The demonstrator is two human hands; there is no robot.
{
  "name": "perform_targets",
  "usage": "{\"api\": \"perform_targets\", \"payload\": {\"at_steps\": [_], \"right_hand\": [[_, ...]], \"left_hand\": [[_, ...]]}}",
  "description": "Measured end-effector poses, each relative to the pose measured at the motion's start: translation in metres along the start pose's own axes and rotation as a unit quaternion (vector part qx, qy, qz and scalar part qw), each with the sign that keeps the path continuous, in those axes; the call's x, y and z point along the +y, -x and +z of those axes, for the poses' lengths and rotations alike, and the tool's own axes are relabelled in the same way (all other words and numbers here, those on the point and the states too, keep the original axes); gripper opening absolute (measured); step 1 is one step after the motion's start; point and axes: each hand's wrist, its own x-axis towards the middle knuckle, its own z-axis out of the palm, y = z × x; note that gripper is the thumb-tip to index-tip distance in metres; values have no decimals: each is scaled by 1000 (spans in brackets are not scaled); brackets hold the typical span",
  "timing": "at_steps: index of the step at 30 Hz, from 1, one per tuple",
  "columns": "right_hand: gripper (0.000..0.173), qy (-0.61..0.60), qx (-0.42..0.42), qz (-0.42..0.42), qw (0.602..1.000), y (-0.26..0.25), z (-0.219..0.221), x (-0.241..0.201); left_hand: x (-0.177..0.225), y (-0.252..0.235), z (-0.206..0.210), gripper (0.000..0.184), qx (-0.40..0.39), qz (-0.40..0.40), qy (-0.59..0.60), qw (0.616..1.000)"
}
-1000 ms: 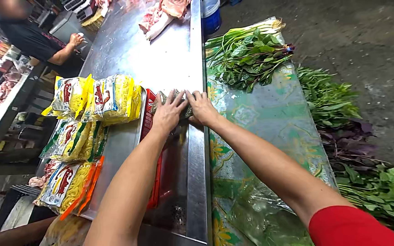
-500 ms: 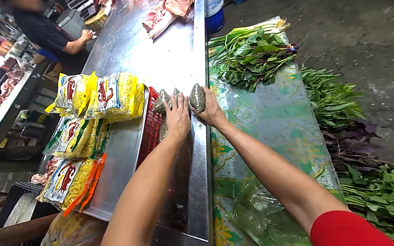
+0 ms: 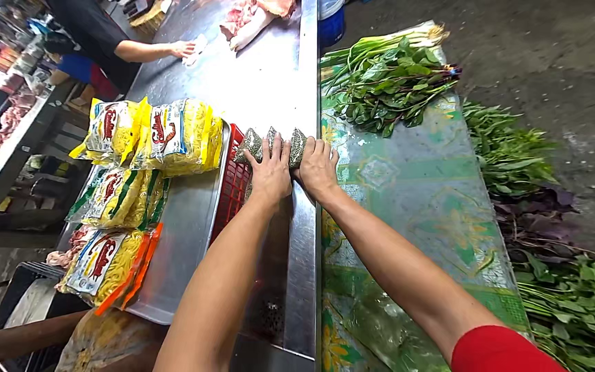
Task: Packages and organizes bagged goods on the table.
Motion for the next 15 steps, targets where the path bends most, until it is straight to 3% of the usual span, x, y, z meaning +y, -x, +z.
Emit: {"api": "perform_targets", "payload": {"at_steps": [5, 10, 12, 15], "right_hand": [[101, -22, 7, -9, 1000, 6, 6, 12], [105, -23, 46, -28, 998, 29, 10, 36], [99, -36, 60, -54, 996, 58, -4, 54], [68, -144, 54, -76, 985, 142, -47, 111]], "left_hand": [[-3, 0, -9, 99, -13, 3, 26, 1000], [-3, 0, -6, 92, 13, 0, 59, 998], [-9, -1, -3, 89, 48, 11, 83, 995], [-9, 2, -4, 85, 50, 42, 116, 991]]}}
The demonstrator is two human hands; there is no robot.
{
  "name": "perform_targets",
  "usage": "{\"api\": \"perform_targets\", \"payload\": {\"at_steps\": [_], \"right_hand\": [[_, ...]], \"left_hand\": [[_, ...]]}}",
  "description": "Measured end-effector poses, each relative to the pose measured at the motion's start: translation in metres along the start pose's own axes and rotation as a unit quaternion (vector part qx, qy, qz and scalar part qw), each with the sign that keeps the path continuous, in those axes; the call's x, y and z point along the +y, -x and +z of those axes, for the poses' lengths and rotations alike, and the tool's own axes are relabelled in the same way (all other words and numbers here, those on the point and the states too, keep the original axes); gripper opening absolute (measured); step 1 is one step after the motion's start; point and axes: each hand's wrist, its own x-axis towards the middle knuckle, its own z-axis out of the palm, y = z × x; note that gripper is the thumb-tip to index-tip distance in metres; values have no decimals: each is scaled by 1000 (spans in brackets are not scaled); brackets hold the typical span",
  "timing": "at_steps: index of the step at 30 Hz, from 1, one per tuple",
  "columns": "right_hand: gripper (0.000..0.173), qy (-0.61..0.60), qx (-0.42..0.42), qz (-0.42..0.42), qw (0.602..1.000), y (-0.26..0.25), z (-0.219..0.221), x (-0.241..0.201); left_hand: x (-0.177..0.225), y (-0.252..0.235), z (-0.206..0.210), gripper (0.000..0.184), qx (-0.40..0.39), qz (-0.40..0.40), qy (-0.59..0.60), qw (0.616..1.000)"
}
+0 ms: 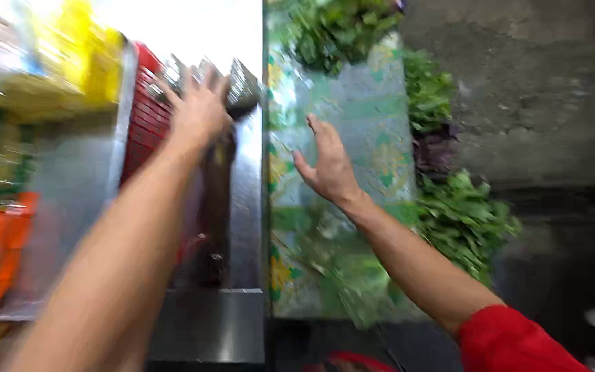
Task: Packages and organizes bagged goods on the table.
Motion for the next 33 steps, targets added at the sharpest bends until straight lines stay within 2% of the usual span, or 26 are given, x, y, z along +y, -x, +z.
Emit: {"api": "perform_targets", "payload": {"at_steps": [2, 3, 5, 7, 10, 12, 14, 15, 17, 19, 21, 25, 29, 31, 33], "right_hand": [[45, -127, -70, 85, 986, 68, -54, 13], [33, -164, -108, 135, 971, 101, -74, 20], [23, -140, -194, 191, 952, 162, -95, 40], [26, -72, -283, 233, 928, 206, -98, 54], [41, -22, -369, 326, 870, 226, -75, 59], [62, -40, -375, 374, 847, 226, -46, 62], [72, -65, -352, 423, 832, 214, -20, 60], [72, -71, -345, 442, 825, 209, -11, 59], [68, -77, -359, 444, 817, 209, 2, 59], [57, -87, -377, 406, 828, 216, 7, 62], [50, -92, -395, 382, 830, 222, -1, 64], [35, -122, -343, 397, 842, 244, -34, 61], [25, -204, -190, 440, 854, 262, -88, 49], [26, -358, -103, 459, 806, 261, -119, 39], [35, -483, -52, 440, 755, 243, -144, 28]], "left_hand": [[-1, 2, 4, 78, -3, 11, 23, 1000], [-4, 0, 7, 69, 16, 12, 26, 999], [-10, 1, 18, 44, 58, 9, 21, 998], [-9, 7, 24, 40, 93, 8, 25, 995], [12, 41, 26, 55, 150, 12, 73, 986], [41, 93, 29, 59, 185, 22, 156, 970], [91, 165, 49, 51, 192, 44, 260, 945], [116, 200, 70, 45, 168, 55, 315, 932], [153, 258, 113, 42, 9, 36, 412, 910], [167, 284, 142, 46, -130, -19, 464, 876], [171, 288, 153, 54, -205, -58, 465, 859], [182, 287, 173, 63, -278, -65, 446, 848], [193, 299, 177, 64, -316, -47, 467, 825], [187, 313, 161, 57, -258, -25, 523, 812], [173, 321, 143, 46, -134, 3, 564, 815]]}}
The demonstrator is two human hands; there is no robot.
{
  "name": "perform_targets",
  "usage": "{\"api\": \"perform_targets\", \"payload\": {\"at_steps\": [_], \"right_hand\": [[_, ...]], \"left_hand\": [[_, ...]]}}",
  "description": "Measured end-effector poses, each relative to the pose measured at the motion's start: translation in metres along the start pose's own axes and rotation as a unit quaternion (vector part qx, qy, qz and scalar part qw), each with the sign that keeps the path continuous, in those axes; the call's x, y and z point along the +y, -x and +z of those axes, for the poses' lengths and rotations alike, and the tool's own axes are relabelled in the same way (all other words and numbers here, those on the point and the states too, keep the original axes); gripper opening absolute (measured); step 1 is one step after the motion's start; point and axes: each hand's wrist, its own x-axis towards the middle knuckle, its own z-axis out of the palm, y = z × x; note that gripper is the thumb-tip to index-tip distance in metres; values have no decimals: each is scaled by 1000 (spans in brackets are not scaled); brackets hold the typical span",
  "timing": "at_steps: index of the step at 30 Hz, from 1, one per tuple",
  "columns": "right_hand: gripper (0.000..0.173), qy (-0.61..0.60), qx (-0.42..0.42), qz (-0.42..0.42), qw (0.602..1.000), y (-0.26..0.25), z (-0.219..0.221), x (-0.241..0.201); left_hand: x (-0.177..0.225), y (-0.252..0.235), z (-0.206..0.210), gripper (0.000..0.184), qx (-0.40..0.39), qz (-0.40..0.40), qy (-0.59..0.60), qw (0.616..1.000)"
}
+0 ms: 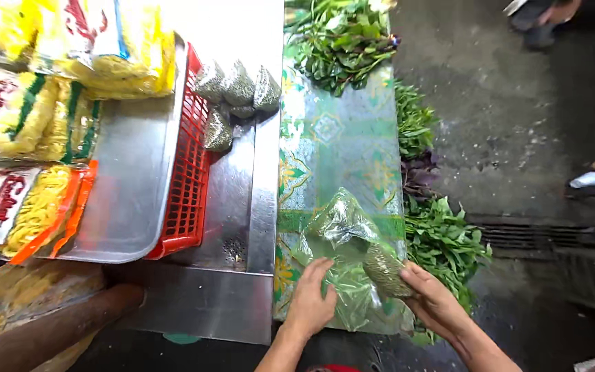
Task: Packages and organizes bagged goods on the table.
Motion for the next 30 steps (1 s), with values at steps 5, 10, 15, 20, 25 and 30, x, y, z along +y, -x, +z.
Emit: {"api": "perform_targets", "payload": {"at_steps": [5, 10, 15, 20, 25, 30], "right_hand": [[76, -169, -90, -50, 980, -11, 68, -85], [67, -203, -281, -22, 938, -83, 175, -147], [53, -73, -345, -104, 930, -147, 230, -198], [70, 316, -90, -248, 911, -215, 289, -219], [68, 431, -37, -271, 860, -254, 341, -231], [72, 520, 24, -269, 810, -270, 364, -215]], "left_hand": [[6, -20, -68, 31, 299, 163, -152, 928], [-17, -61, -94, 49, 310, 130, -332, 881], [-22, -66, -87, 42, 328, 138, -369, 859], [-24, -65, -89, 37, 335, 128, -392, 847], [-26, -67, -89, 33, 336, 125, -404, 842], [-28, -67, -88, 30, 338, 129, -411, 837]]}}
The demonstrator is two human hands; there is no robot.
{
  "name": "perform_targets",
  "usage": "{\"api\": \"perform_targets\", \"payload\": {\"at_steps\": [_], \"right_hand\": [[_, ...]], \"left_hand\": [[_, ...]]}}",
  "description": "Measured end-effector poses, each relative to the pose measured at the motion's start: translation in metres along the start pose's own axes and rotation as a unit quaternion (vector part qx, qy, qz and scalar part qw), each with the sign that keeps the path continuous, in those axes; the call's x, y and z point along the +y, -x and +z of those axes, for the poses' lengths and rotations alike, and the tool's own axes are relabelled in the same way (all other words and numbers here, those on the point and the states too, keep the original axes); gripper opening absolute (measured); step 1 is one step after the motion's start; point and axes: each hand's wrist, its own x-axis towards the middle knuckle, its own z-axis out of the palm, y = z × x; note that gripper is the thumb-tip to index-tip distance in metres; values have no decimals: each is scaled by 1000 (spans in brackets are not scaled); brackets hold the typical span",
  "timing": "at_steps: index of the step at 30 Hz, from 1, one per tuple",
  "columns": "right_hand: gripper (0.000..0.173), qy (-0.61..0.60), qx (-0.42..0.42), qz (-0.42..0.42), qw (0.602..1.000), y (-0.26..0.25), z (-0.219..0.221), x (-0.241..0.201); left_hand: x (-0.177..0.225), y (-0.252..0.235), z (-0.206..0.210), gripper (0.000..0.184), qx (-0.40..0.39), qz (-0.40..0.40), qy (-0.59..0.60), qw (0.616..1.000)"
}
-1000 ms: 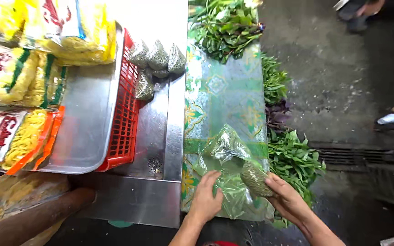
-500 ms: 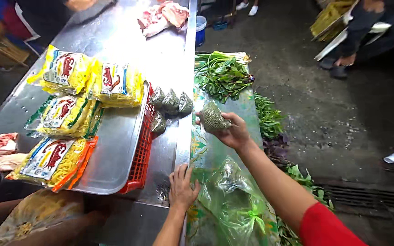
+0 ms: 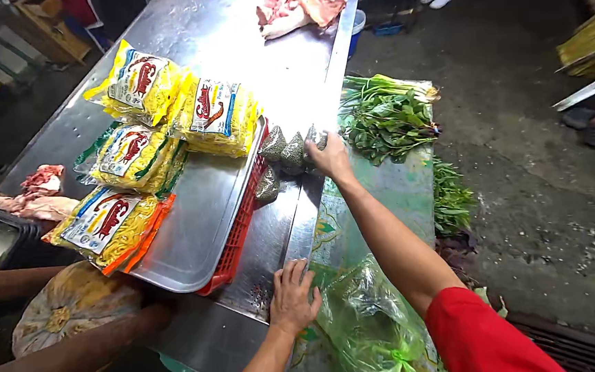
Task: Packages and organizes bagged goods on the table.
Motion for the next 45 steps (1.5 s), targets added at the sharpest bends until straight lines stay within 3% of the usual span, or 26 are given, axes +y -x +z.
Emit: {"api": "perform_targets", "payload": {"at_steps": [4, 10, 16, 31, 37, 42, 45], "right_hand": [[78, 15, 28, -7, 999, -1, 18, 9], [74, -113, 9, 6, 994, -5, 16, 21], [80, -57, 68, -92, 992, 18, 42, 37], [65, -111, -7, -85, 990, 19, 20, 59], [64, -255, -38, -115, 959, 8, 15, 81], [62, -320, 35, -80, 943, 13, 5, 97], [51, -425, 79, -53, 900, 47, -18, 110]], "left_hand": [[-2, -1, 1, 29, 7, 1, -2, 1000], [-1, 0, 1, 28, 2, -1, 0, 1000], [0, 0, 0, 28, 3, -3, 1, 1000], [2, -1, -2, 27, 0, -3, -2, 1000], [2, 0, 0, 27, -3, 0, 3, 1000], [2, -1, -2, 26, -5, -6, 8, 1000], [3, -7, -9, 29, -15, -12, 29, 999]]}}
